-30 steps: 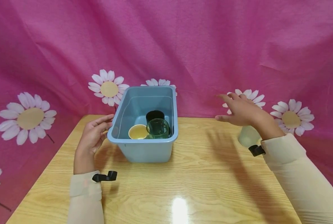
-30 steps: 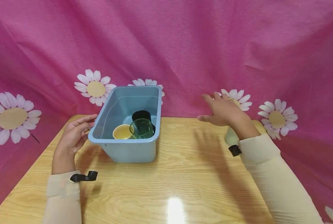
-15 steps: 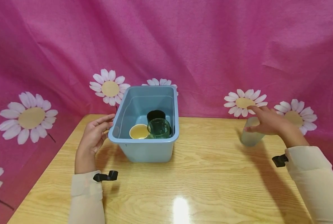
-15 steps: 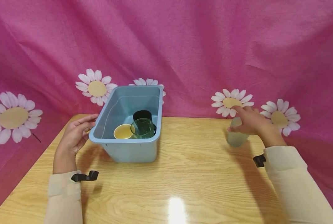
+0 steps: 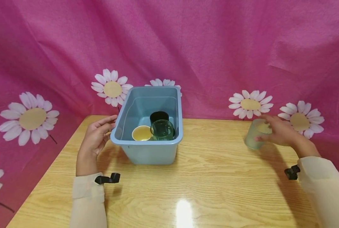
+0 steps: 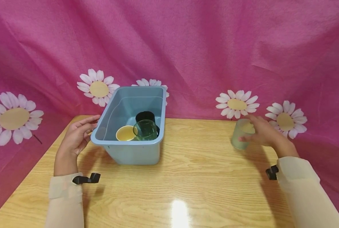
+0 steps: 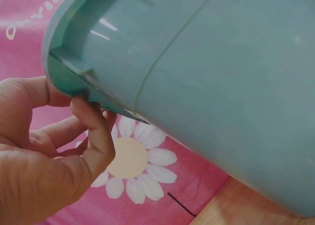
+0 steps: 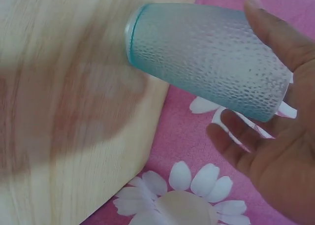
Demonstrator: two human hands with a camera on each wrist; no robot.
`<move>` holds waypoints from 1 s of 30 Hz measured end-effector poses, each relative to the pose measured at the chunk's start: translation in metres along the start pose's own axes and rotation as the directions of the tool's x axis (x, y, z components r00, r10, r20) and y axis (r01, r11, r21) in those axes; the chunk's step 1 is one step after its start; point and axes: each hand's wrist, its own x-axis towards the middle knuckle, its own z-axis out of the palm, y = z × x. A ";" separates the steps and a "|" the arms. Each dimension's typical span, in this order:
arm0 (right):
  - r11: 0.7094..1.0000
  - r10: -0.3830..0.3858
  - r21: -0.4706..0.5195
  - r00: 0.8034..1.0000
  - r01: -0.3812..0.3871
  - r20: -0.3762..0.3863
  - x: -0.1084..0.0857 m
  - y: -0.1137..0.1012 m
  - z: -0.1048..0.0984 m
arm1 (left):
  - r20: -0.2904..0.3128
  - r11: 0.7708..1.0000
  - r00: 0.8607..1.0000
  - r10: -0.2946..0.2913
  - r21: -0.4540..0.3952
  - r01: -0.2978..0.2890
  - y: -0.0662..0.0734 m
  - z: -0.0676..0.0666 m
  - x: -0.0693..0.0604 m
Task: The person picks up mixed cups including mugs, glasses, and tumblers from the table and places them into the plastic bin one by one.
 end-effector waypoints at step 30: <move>0.964 -0.136 -0.235 0.990 0.127 -0.026 0.049 -0.083 -0.039 | -0.007 1.000 1.000 -0.004 0.002 0.004 -0.001 0.000 0.001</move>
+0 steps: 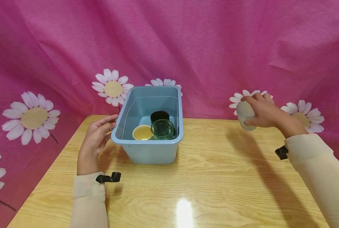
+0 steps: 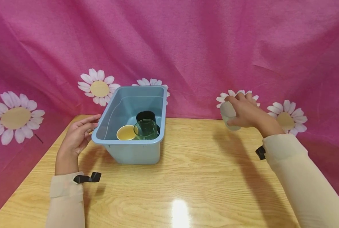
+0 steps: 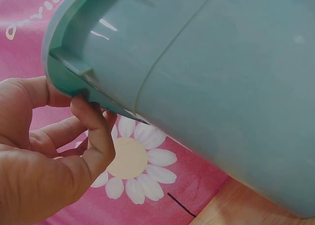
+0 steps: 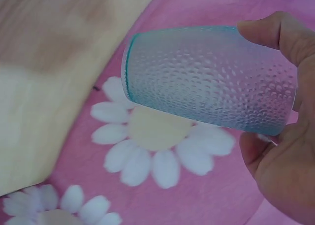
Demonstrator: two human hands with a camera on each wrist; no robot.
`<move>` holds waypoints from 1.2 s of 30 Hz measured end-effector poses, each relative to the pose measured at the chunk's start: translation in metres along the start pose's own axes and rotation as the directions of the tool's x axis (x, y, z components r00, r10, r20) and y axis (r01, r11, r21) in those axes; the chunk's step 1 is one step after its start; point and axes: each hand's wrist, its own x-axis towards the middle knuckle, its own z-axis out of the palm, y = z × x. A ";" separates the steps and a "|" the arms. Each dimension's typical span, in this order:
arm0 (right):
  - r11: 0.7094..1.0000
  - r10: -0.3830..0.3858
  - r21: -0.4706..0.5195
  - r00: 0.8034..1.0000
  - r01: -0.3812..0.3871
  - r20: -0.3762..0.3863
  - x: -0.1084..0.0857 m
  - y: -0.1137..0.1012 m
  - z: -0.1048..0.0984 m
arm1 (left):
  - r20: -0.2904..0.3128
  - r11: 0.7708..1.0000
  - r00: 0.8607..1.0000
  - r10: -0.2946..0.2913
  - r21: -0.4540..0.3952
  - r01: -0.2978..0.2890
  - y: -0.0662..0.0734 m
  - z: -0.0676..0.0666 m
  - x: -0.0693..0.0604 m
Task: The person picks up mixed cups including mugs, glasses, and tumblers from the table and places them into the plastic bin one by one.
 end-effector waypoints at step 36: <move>0.965 -0.251 0.040 0.957 0.259 -0.145 0.113 -0.156 -0.069 | -0.001 1.000 1.000 0.004 0.001 -0.004 0.000 -0.001 0.000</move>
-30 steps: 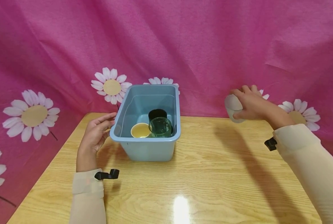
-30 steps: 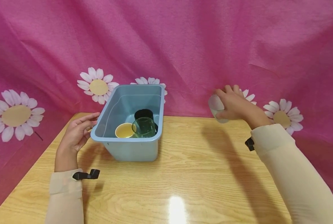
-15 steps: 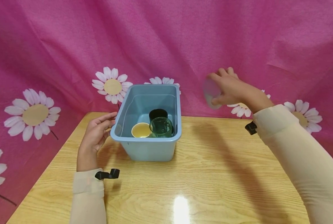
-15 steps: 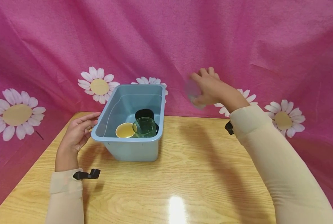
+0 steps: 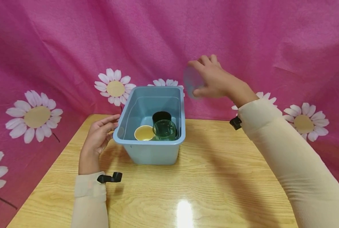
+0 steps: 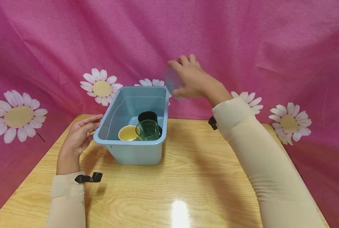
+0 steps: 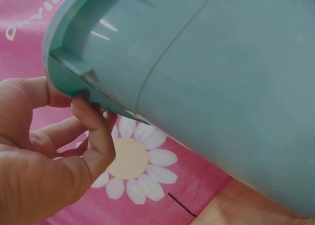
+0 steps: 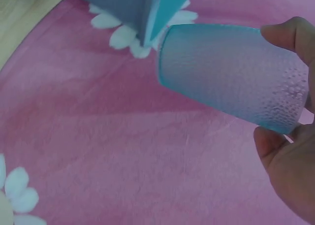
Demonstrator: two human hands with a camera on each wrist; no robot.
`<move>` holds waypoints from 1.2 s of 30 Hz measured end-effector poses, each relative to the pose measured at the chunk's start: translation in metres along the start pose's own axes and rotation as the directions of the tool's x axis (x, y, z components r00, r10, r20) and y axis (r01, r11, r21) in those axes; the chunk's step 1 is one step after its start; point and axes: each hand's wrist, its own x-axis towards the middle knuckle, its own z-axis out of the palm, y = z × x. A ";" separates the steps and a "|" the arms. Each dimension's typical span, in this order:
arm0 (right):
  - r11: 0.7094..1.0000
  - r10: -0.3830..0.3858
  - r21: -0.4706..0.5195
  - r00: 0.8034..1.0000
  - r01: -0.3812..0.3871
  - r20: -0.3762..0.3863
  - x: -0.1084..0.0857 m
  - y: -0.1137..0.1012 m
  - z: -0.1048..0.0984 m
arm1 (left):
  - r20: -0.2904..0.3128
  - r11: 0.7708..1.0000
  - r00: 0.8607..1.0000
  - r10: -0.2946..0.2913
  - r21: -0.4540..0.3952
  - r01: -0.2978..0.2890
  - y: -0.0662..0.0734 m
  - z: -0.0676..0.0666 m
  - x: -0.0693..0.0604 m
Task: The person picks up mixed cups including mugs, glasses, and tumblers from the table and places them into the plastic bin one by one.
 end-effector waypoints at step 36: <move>0.985 0.029 0.169 0.999 -0.035 0.043 0.053 -0.001 0.125 | 0.003 1.000 1.000 0.008 0.001 -0.008 0.002 -0.002 -0.003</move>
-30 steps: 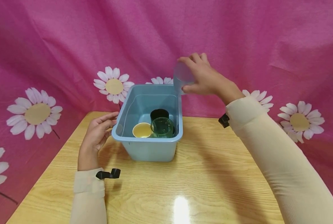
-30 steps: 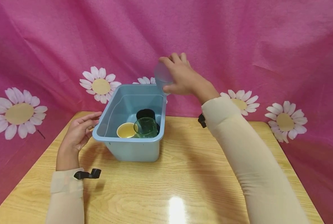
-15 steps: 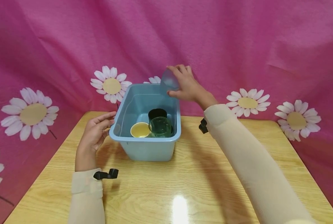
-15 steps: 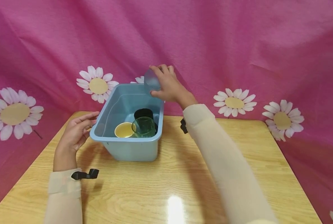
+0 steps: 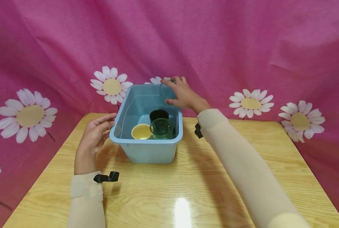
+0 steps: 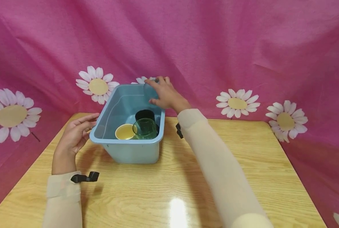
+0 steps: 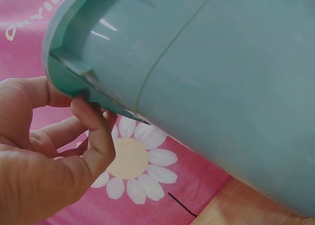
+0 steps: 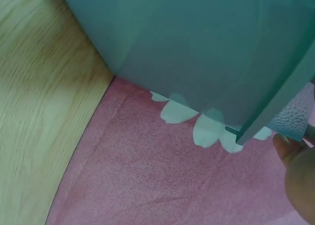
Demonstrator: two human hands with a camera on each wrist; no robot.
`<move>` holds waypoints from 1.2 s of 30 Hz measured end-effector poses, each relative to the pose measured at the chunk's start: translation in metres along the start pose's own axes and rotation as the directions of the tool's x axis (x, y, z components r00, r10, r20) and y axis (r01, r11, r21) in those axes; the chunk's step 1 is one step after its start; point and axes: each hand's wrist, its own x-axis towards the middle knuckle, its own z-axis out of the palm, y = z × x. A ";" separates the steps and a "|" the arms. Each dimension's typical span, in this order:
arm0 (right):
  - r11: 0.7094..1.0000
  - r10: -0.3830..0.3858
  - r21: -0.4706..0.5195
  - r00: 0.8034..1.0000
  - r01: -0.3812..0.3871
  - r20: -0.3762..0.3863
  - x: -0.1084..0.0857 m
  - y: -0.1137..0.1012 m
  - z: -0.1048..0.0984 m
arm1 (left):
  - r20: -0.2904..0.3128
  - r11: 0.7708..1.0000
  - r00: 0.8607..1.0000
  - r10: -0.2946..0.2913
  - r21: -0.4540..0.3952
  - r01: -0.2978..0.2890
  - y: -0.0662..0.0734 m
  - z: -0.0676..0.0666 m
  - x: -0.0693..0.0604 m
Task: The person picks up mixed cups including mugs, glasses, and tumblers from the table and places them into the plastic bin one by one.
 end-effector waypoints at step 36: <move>0.930 0.197 -0.365 0.894 -0.041 0.403 0.040 -0.012 0.024 | 0.000 1.000 1.000 -0.004 -0.009 0.004 0.002 0.000 0.001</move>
